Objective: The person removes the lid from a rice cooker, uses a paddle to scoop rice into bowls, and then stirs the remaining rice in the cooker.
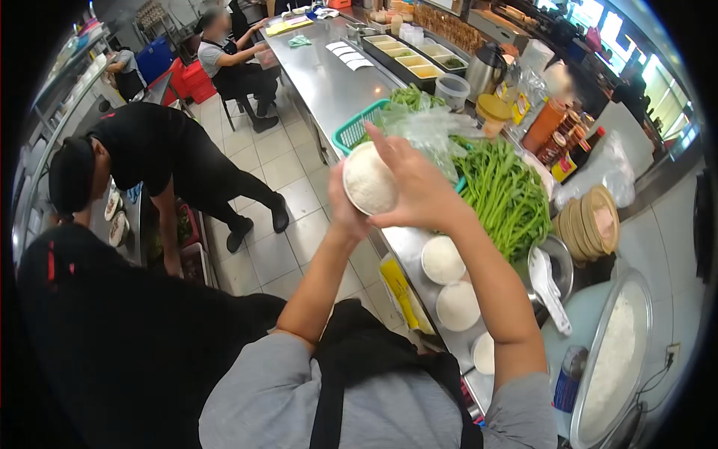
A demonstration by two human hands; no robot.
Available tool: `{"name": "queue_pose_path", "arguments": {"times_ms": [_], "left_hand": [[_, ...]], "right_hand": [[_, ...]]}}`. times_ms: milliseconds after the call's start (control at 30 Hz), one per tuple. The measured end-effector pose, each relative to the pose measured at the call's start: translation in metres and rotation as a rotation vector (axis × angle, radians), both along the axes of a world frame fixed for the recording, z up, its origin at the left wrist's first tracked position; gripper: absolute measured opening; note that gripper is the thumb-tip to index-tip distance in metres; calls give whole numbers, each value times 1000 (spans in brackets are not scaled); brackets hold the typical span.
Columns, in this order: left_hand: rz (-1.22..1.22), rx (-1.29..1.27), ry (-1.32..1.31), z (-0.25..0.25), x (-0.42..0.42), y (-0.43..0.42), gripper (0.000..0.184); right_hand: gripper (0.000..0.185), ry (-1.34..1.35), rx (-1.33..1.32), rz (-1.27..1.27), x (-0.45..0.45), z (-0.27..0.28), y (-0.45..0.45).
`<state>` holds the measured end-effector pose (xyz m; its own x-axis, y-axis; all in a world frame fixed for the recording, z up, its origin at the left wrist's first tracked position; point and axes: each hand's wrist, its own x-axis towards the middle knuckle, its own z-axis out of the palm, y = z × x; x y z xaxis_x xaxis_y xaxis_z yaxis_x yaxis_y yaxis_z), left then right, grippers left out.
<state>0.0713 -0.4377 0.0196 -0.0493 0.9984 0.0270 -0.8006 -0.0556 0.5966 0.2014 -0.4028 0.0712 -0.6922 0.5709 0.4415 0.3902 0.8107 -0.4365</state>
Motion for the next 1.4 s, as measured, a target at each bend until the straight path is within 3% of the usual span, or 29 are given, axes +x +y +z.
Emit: {"name": "queue_pose_path", "arguments": {"times_ms": [233, 300, 367, 433, 500, 667, 767, 833, 867, 900, 933, 967, 1000, 1067, 1100, 1167, 1200, 1233, 1267, 1333, 1367, 1400], "left_hand": [[41, 21, 145, -25, -122, 162, 59], [30, -91, 177, -47, -154, 211, 60], [59, -119, 246, -83, -184, 262, 65], [176, -574, 295, -117, -210, 294, 66], [249, -615, 338, -155, -237, 306, 65], [315, -645, 204, -193, -243, 247, 50], [418, -612, 254, -178, -237, 220, 45], [458, -577, 325, -139, -230, 206, 42], [450, -356, 462, -113, -225, 203, 39], [403, -127, 584, -89, -216, 200, 36], [216, 51, 604, -70, -209, 195, 38], [15, 225, 586, -54, -202, 188, 40], [-223, 279, 542, -39, -190, 182, 44], [-666, 403, 571, -15, -155, 172, 46], [-849, 488, 610, -9, -135, 167, 47], [-1176, 555, 701, -5, -86, 151, 46], [-1302, 578, 715, -4, -58, 140, 52], [-1415, 594, 740, -3, -30, 126, 58], [-1437, 608, 733, -4, -1, 111, 58], [-1231, 1016, 1018, -16, 48, 88, 71], [-1177, 1082, 1261, -29, 64, 76, 87], [-1110, 1130, 1491, -38, 77, 70, 97]], "right_hand": [[115, -47, 0, -50, -115, -19, 154], [116, -36, 24, -92, -147, -43, 203], [115, -175, -112, -195, -176, -65, 251], [117, -230, -134, -231, -198, -89, 292], [120, -399, -291, -327, -212, -109, 328], [121, -585, -445, -429, -231, -143, 395], [122, -549, -528, -480, -245, -163, 424], [127, -380, -336, -554, -255, -159, 434], [123, -249, -313, -432, -247, -142, 445], [100, 1, -57, -235, -231, -134, 464], [55, -148, 153, -309, -207, -72, 436], [22, -176, 123, -265, -175, -17, 418], [13, 29, 291, -330, -141, 26, 375], [17, -20, 89, -703, -72, 118, 258], [13, 468, 157, -745, -41, 136, 208], [13, -258, 716, -939, 36, 142, 101], [22, -89, 376, -1123, 86, 149, 50], [14, 59, 218, -1413, 127, 128, -25], [26, 135, 61, -1315, 141, 109, -73], [74, -53, -189, -1491, 140, 52, -135], [98, -158, -199, -1393, 148, 17, -158], [109, -199, -398, -1483, 157, -23, -181]]}}
